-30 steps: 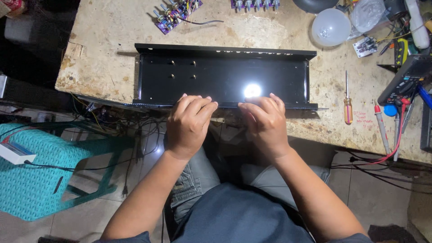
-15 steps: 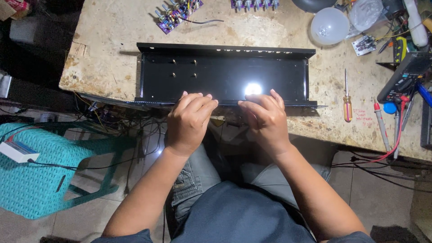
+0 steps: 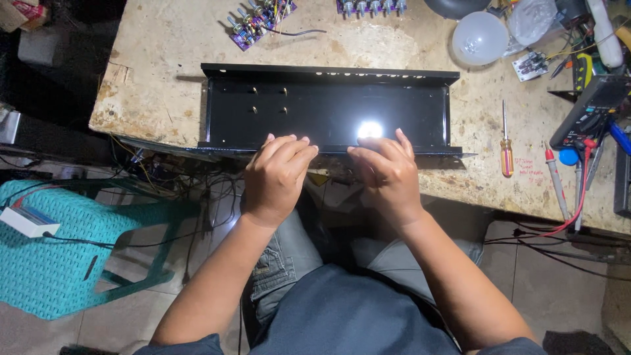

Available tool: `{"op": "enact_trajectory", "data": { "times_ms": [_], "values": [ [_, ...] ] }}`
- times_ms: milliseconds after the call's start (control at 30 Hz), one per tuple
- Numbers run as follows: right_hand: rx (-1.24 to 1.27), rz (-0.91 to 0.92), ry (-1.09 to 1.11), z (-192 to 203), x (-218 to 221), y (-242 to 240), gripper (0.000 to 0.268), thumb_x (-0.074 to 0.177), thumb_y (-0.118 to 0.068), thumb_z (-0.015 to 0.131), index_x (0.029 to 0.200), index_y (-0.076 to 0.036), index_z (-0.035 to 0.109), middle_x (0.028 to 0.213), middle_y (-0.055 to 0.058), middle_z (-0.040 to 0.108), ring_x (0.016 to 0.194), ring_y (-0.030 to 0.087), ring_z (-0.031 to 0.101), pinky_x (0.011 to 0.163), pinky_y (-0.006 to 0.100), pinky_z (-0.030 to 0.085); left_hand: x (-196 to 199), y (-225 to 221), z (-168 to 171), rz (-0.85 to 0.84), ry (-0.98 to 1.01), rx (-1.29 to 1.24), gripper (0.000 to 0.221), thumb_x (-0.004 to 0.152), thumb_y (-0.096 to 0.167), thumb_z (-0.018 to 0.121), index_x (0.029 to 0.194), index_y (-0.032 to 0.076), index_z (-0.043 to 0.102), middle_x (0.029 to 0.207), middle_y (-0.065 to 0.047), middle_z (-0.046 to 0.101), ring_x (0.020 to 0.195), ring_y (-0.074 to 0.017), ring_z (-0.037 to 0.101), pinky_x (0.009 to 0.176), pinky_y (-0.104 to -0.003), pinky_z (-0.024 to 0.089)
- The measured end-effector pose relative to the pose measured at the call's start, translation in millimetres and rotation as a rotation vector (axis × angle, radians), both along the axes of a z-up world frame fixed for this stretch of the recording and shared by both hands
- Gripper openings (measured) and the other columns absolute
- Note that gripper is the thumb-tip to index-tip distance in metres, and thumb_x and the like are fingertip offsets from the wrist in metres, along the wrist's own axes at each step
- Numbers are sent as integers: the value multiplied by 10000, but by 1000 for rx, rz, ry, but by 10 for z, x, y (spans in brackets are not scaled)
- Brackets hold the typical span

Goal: Assembling an electronic device by fitting and securing the front panel to the chassis

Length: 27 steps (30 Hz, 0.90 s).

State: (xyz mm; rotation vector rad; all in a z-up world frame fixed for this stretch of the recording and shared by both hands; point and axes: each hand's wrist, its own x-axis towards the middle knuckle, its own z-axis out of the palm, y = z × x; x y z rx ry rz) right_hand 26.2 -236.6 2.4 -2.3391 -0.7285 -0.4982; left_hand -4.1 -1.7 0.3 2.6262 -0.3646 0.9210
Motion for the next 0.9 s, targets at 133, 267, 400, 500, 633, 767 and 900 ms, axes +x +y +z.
{"op": "enact_trajectory", "data": {
  "times_ms": [133, 267, 400, 500, 633, 767, 900],
  "values": [
    [-7, 4, -8, 14, 7, -2, 230, 919, -111, 741, 1114, -224, 788, 1124, 57, 744, 1093, 306, 705, 1154, 578, 352, 13, 21, -50, -5, -5, 24, 88, 959, 233, 745, 1016, 297, 761, 1001, 60, 737, 1062, -182, 704, 1038, -422, 539],
    [-11, -8, -6, 28, -3, 7, 237, 914, -114, 746, 1119, -229, 778, 1120, 47, 745, 1082, 301, 706, 1150, 565, 363, 18, 0, -48, 9, -5, 41, 79, 963, 256, 741, 1027, 300, 752, 1012, 63, 725, 1067, -173, 695, 1048, -408, 529],
    [4, -18, -1, 9, -7, -3, 195, 925, -156, 775, 1112, -208, 767, 1129, 39, 751, 1087, 286, 712, 1150, 534, 380, -5, -20, -30, 10, -17, 28, 83, 956, 267, 754, 1038, 275, 746, 1038, 43, 723, 1069, -190, 694, 1042, -422, 530],
    [18, -32, -4, -33, 11, 14, 180, 916, -189, 802, 1089, -204, 757, 1116, 29, 754, 1078, 280, 714, 1145, 533, 381, -7, -50, -3, 7, -24, 45, 131, 943, 281, 764, 1069, 257, 734, 1065, 34, 713, 1080, -202, 687, 1045, -435, 530],
    [-76, -22, -7, 29, 77, 73, 227, 912, -250, 808, 1119, -199, 731, 1089, 28, 754, 1045, 267, 711, 1113, 521, 391, 51, -130, -11, -44, 38, 40, 204, 969, 339, 719, 1150, 247, 713, 1104, 22, 696, 1094, -218, 676, 1040, -451, 531],
    [-202, 98, 85, -51, 289, 69, 457, 822, -215, 819, 1249, -164, 668, 1047, 45, 754, 1013, 288, 730, 1010, 523, 485, 6, -195, 155, -41, 19, -25, 291, 964, 342, 718, 1226, 217, 700, 1169, -14, 688, 1171, -259, 642, 1111, -499, 454],
    [-357, 84, 264, 190, 402, 192, 233, 759, -209, 798, 967, -197, 694, 816, 38, 731, 829, 341, 737, 746, 542, 591, -247, -297, 236, 36, -125, -236, 301, 964, 275, 746, 1247, 178, 710, 1243, -63, 642, 1181, -323, 623, 1125, -521, 440]
  ]
}}
